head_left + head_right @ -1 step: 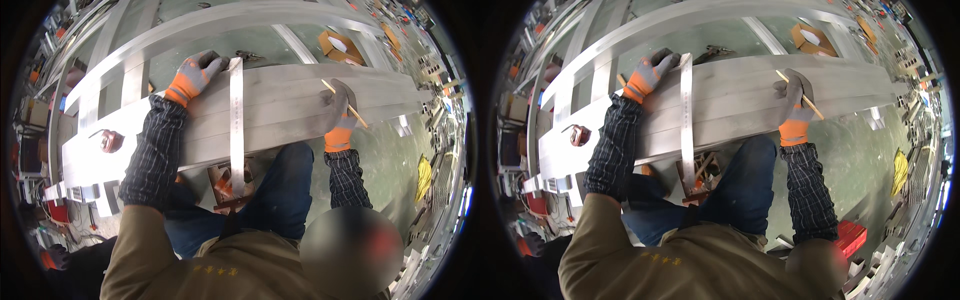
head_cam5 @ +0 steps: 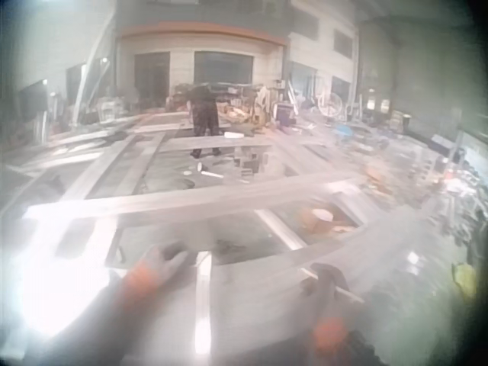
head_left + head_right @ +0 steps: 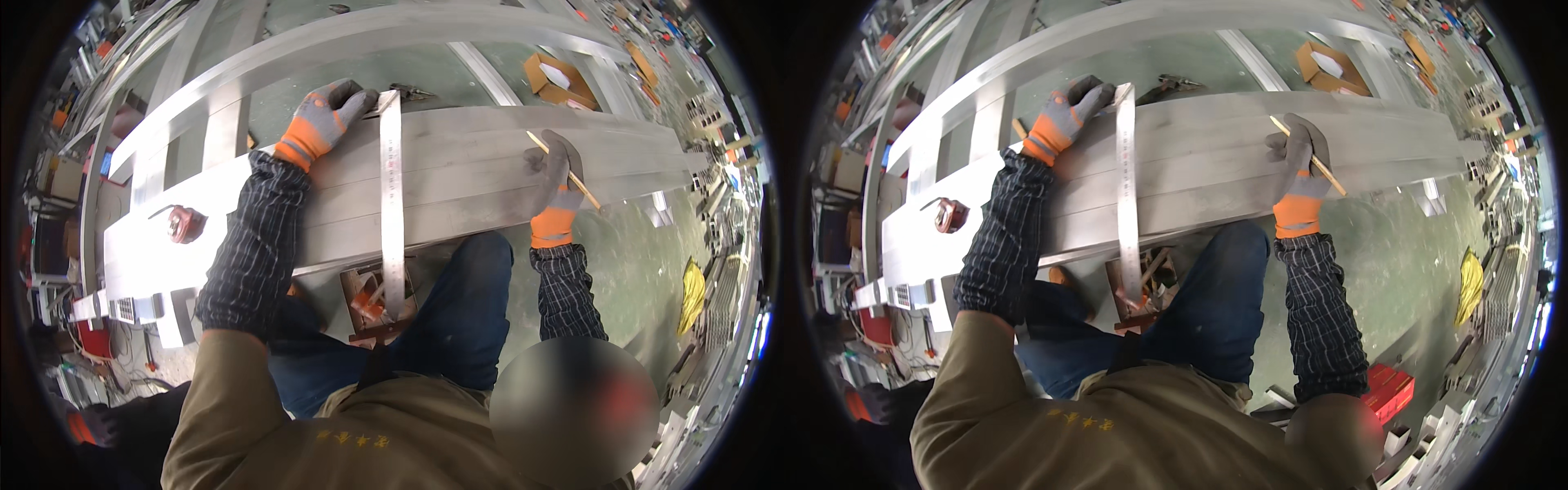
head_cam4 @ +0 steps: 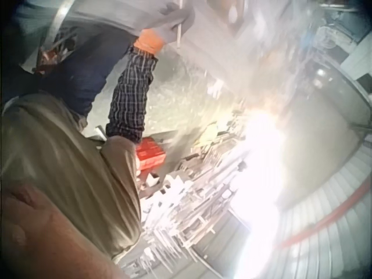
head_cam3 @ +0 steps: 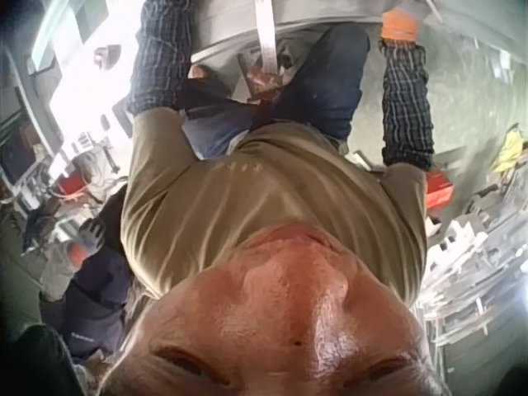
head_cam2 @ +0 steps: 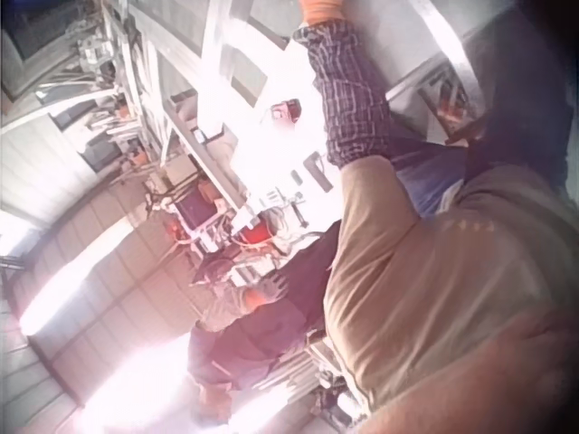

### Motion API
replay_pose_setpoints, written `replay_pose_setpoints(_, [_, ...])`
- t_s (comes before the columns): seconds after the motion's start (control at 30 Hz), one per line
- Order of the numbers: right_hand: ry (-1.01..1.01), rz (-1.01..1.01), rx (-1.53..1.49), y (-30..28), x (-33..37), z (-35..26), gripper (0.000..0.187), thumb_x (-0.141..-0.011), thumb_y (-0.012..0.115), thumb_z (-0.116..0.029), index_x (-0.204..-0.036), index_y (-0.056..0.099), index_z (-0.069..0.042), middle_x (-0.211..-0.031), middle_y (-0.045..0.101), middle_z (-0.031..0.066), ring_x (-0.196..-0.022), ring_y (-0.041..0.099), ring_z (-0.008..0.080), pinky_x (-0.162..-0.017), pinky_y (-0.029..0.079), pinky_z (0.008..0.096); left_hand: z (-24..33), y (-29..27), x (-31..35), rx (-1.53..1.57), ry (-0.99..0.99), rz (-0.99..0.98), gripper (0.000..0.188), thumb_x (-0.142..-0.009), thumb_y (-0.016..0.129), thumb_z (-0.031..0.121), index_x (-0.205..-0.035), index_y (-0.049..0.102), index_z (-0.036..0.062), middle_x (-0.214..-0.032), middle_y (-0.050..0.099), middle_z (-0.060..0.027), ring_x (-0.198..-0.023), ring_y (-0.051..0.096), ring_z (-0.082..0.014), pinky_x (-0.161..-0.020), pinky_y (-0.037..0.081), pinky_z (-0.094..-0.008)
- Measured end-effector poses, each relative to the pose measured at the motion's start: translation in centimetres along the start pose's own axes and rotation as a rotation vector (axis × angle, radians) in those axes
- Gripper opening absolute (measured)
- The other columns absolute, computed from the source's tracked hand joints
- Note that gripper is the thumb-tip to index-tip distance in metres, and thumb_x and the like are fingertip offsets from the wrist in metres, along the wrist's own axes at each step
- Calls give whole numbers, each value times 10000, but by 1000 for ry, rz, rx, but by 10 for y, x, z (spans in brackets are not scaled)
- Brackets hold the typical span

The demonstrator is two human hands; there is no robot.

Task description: The person measures and marks a metal frame using a ruler, pencil, and calculator. They align the ruler on the metal slats, mark measurements, and perform calculations to determine spacing.

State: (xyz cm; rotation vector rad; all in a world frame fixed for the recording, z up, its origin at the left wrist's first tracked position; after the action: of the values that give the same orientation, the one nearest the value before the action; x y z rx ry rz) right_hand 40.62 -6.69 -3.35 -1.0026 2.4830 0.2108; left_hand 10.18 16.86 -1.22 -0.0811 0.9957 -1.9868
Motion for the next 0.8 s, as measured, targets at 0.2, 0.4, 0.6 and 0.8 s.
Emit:
replay_pose_setpoints(0.2, [156, 76, -106, 0, -5, 14, 396, -1108, 552, -337, -1298, 681, -14, -920, 739, 114, -741, 638, 152, -692, 526, 296, 63, -40, 26, -155, 66, 234, 283, -1050, 643, 319, -1098, 746, 60, -963, 759, -134, -854, 721, -289, -786, 560, -367])
replay_pose_setpoints(0.4, [197, 15, -158, 0, -14, 25, 460, -1080, 540, -363, -1347, 633, -1, -979, 705, 136, -842, 686, 208, -716, 546, 332, 46, -109, 128, -206, -68, 568, 269, -1086, 598, 259, -1179, 729, 43, -1050, 760, -163, -968, 725, -298, -849, 566, -385])
replay_pose_setpoints(0.6, [296, 38, -87, -9, -19, 37, 481, -1053, 564, -407, -1275, 659, 8, -944, 686, 114, -792, 631, 189, -699, 511, 328, -38, -181, 225, 748, -458, 838, 289, -1094, 643, 251, -1291, 655, 40, -1075, 734, -22, -846, 658, -104, -700, 536, -262])
replay_pose_setpoints(0.8, [295, 47, -58, 3, -18, 29, 504, -1050, 571, -428, -1264, 655, 20, -877, 667, 89, -694, 563, 155, -659, 475, 308, -82, -278, 276, 510, -558, 1095, 336, -1082, 644, 398, -1163, 712, 79, -909, 700, -39, -704, 644, -151, -588, 525, -306])
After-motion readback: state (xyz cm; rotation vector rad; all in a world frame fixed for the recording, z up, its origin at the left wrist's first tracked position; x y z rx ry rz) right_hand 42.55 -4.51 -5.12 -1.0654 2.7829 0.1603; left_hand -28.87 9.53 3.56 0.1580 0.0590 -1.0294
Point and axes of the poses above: each hand's wrist, its own x-axis away from the middle knuckle, its own y-axis out of the palm, z = x × y, the point moved 7 cm from there along -x, towards the middle knuckle
